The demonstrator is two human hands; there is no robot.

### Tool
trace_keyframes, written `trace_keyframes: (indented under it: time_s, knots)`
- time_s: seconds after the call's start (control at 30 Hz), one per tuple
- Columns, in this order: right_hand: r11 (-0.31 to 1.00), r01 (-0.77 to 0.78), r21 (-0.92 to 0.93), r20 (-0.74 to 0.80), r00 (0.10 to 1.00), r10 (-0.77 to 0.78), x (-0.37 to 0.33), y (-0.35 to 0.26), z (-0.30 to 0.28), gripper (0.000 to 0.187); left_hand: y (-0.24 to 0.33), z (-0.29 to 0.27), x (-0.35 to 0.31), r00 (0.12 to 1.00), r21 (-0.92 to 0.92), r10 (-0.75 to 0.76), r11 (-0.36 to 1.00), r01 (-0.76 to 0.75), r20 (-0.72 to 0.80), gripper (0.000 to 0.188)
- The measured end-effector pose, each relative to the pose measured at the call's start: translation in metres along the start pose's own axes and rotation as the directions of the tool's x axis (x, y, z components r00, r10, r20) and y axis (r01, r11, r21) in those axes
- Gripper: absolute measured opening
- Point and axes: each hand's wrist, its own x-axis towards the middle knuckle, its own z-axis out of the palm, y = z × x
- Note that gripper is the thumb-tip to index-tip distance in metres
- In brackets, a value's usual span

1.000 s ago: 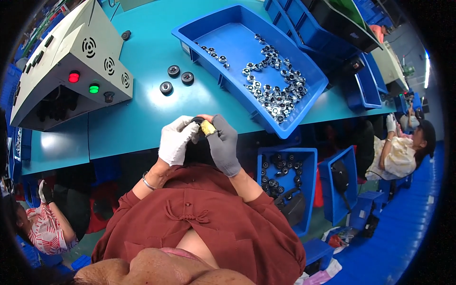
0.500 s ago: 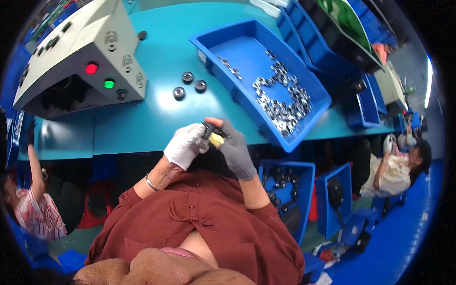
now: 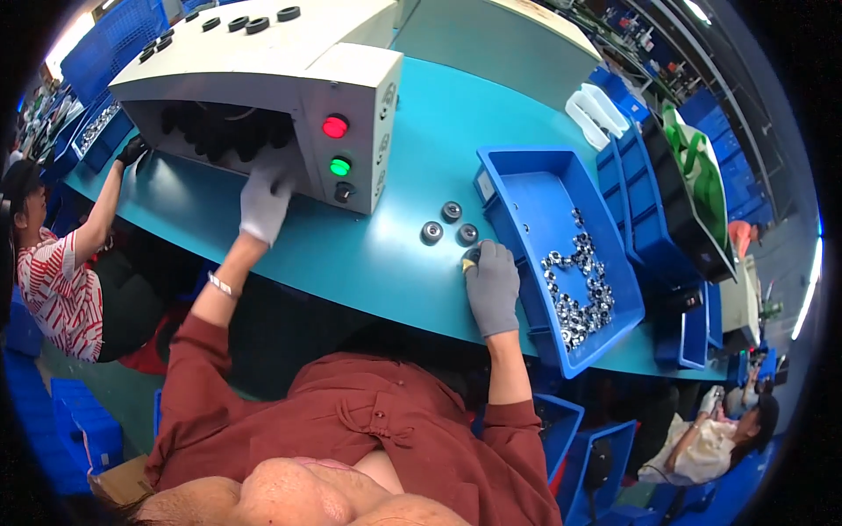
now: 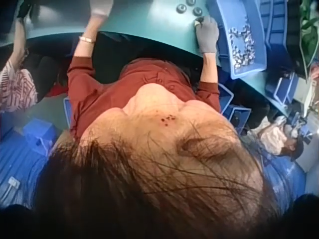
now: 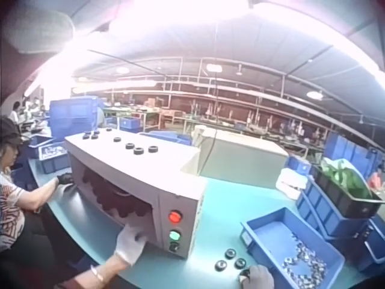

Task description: Assembling small bearings into circular plastic components at an industrial assembly line workbench.

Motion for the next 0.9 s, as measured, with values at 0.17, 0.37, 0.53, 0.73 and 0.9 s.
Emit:
trace_keyframes:
  time_s: [0.17, 0.37, 0.53, 0.73, 0.9]
  knots:
    - [0.999, 0.027, -0.022, -0.098, 0.995, -0.029, 0.003, -0.009, -0.002, 0.032, -0.071, 0.027, 0.078, 0.928, 0.557, 0.005, 0.799, -0.227, 0.372, 0.037]
    - [0.999, 0.017, -0.046, -0.143, 0.989, -0.024, -0.008, -0.014, -0.102, 0.021, -0.095, 0.035, 0.11, 0.801, 0.691, -0.08, 0.561, -0.455, 0.593, 0.045]
    - [0.95, -0.249, -0.19, 0.023, 0.966, 0.258, 0.002, 0.077, -0.14, 0.022, -0.089, 0.052, 0.101, 0.914, 0.25, 0.176, 0.927, -0.279, 0.366, 0.033]
    - [0.95, -0.295, -0.103, 0.311, 0.897, 0.313, 0.018, 0.151, -0.134, 0.028, -0.027, 0.03, 0.086, 0.908, 0.437, 0.167, 0.834, -0.338, 0.384, 0.034]
    - [0.969, -0.154, -0.195, 0.249, 0.948, 0.201, 0.018, 0.188, -0.11, 0.028, -0.063, 0.043, 0.098, 0.982, 0.503, 0.17, 0.844, -0.186, 0.078, 0.022]
